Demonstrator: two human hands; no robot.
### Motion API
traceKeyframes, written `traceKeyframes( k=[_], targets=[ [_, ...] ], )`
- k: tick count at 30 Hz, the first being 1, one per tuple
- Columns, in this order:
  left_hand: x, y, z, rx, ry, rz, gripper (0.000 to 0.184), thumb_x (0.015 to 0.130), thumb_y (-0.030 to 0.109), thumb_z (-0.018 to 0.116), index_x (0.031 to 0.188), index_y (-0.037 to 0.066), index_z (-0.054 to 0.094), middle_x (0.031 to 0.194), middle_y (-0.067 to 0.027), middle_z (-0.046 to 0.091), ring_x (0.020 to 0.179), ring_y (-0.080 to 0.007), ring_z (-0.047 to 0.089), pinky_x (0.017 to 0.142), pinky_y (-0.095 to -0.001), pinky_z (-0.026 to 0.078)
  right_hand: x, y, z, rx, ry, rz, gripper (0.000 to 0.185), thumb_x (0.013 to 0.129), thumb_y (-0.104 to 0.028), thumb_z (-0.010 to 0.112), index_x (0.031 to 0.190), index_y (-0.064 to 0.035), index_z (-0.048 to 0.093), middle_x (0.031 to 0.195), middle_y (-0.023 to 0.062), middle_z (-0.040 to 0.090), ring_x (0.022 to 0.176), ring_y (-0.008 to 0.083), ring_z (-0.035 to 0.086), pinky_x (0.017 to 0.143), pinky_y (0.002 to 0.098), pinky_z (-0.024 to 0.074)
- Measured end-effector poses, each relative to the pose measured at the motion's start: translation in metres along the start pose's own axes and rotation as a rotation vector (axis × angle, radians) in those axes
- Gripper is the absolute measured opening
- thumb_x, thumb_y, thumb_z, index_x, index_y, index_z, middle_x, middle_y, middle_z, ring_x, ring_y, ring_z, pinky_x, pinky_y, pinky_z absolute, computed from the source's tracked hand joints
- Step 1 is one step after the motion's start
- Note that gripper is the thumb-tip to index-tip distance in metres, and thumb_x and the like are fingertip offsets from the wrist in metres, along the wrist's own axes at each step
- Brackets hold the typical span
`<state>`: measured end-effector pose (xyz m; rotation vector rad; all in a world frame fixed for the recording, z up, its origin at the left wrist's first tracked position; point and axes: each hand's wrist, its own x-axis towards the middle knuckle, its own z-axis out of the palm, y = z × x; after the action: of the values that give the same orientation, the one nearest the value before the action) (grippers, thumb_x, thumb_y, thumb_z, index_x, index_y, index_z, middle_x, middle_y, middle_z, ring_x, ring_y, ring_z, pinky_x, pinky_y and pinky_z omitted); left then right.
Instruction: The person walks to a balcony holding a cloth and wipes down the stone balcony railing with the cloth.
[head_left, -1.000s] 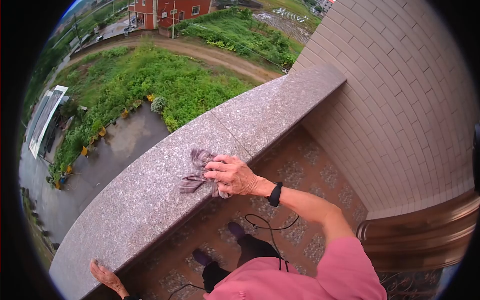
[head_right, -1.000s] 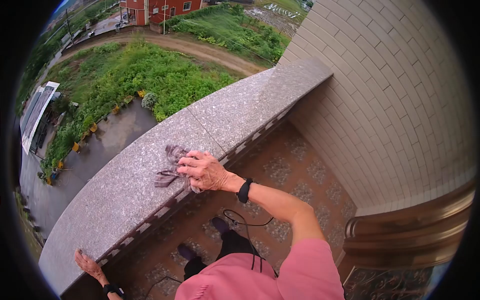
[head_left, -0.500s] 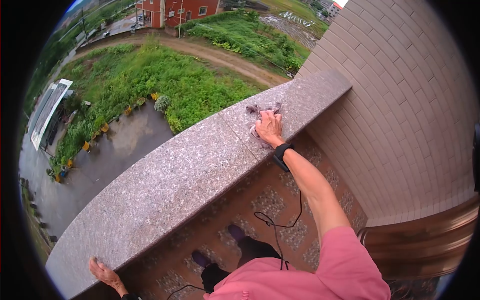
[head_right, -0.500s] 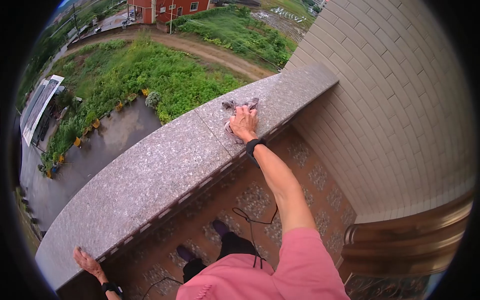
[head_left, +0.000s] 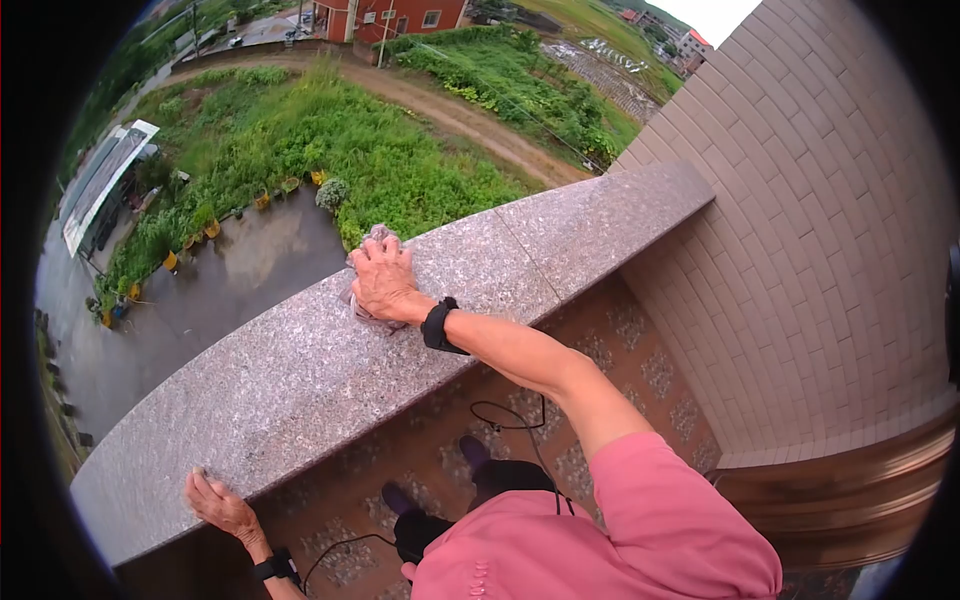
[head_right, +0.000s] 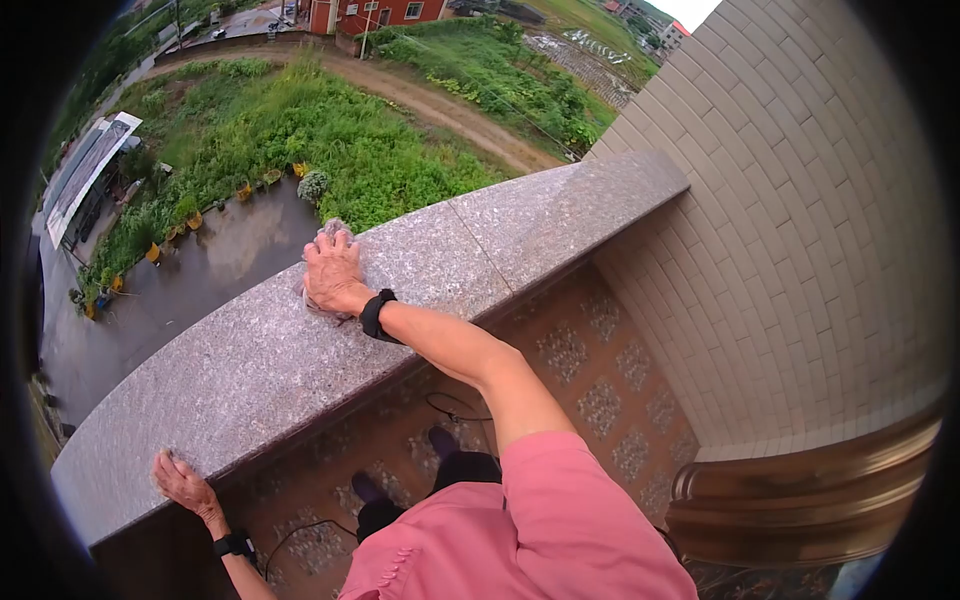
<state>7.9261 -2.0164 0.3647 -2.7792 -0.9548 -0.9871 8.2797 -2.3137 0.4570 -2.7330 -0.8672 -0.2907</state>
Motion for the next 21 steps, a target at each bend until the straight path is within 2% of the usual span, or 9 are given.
traceKeyframes(
  k=[9,12,17,21],
  targets=[
    [0.007,0.018,-0.012,-0.029,-0.060,-0.066,0.035,0.083,0.016,0.047,0.115,0.003,0.052,0.119,-0.0144,0.048,0.114,-0.0326,0.044,0.097,-0.0455,0.032,0.018,-0.177,0.042,0.098,-0.088,-0.085,0.042,0.073,-0.027,0.063,0.107,-0.0027,0.058,0.115,0.0161,0.052,0.111,0.0355,0.043,0.084,0.0488,0.0366],
    [0.009,0.021,-0.014,-0.040,-0.072,-0.076,0.034,0.080,0.014,0.050,0.112,0.003,0.052,0.118,-0.0147,0.048,0.115,-0.0328,0.043,0.098,-0.0465,0.031,0.022,-0.237,0.067,0.127,-0.057,-0.122,0.045,0.071,-0.025,0.062,0.110,-0.0018,0.058,0.116,0.0172,0.052,0.113,0.0359,0.044,0.083,0.0476,0.0367],
    [0.013,0.026,-0.018,-0.081,-0.068,-0.102,0.032,0.080,0.015,0.050,0.109,0.004,0.053,0.116,-0.0137,0.049,0.115,-0.0320,0.043,0.098,-0.0464,0.029,0.011,-0.311,0.076,0.215,-0.026,-0.213,0.048,0.073,-0.023,0.060,0.115,-0.0006,0.056,0.124,0.0205,0.048,0.117,0.0376,0.042,0.087,0.0478,0.0360],
    [0.012,0.027,-0.018,-0.115,-0.068,-0.125,0.031,0.081,0.014,0.049,0.110,0.003,0.053,0.117,-0.0153,0.048,0.115,-0.0329,0.042,0.099,-0.0465,0.028,-0.004,-0.342,0.088,0.276,-0.006,-0.288,0.044,0.071,-0.023,0.061,0.109,-0.0008,0.058,0.125,0.0200,0.047,0.114,0.0365,0.042,0.087,0.0478,0.0356]
  ],
)
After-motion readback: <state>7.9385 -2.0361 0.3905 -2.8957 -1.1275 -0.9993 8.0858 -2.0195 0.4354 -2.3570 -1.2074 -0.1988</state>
